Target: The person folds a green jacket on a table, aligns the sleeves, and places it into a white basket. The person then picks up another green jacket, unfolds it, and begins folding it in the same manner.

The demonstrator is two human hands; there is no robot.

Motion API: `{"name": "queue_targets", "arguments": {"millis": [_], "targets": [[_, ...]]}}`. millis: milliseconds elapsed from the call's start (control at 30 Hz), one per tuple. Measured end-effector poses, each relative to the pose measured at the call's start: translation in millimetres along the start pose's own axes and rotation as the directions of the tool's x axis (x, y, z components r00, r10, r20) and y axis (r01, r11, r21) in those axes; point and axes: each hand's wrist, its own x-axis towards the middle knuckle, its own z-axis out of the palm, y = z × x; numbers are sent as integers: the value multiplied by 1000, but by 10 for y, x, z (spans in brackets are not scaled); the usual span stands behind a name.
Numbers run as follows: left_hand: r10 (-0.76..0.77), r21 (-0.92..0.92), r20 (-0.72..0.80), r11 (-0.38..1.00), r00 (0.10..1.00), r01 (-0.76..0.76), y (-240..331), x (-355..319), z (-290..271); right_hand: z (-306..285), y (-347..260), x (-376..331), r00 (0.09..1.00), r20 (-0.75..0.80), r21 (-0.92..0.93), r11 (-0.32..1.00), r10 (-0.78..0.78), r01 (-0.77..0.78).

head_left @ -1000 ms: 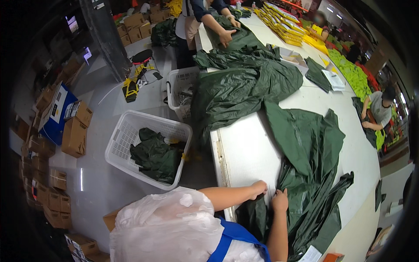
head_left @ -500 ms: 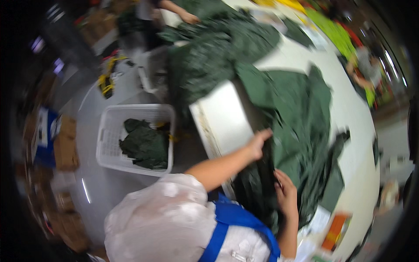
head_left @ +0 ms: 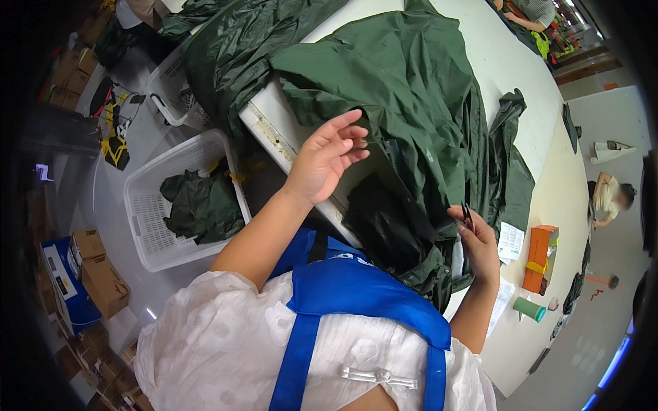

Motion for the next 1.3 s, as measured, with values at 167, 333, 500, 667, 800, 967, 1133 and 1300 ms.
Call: {"name": "queue_targets", "arguments": {"millis": [167,333,500,667,800,967,1133,1300], "targets": [[-47,-63,-250,998,967,32,-182,-28,-153,90,95,46,989,33,-110,983,-144,147],[-141,5,-413,988,900,157,-357,-103,-333,120,29,-19,998,51,-102,994,-36,41],[-300,60,-319,940,899,335,-470,-45,-358,132,61,-14,989,107,-132,984,-103,117],[-174,82,-163,979,971,189,-297,-263,5,163,141,79,844,-244,-539,790,-478,291],[-96,114,-95,988,991,107,-262,-365,202,652,-414,107,894,-202,-230,906,-401,355],[-52,269,-74,961,996,71,-230,-420,267,1109,-702,439,782,2,-395,718,-623,573],[-80,144,-76,985,994,90,-185,-413,199,1037,-624,523,936,-77,303,887,-343,350],[-104,5,-58,995,993,104,-152,-404,250,1028,-459,552,979,-70,677,711,-193,189]]}}
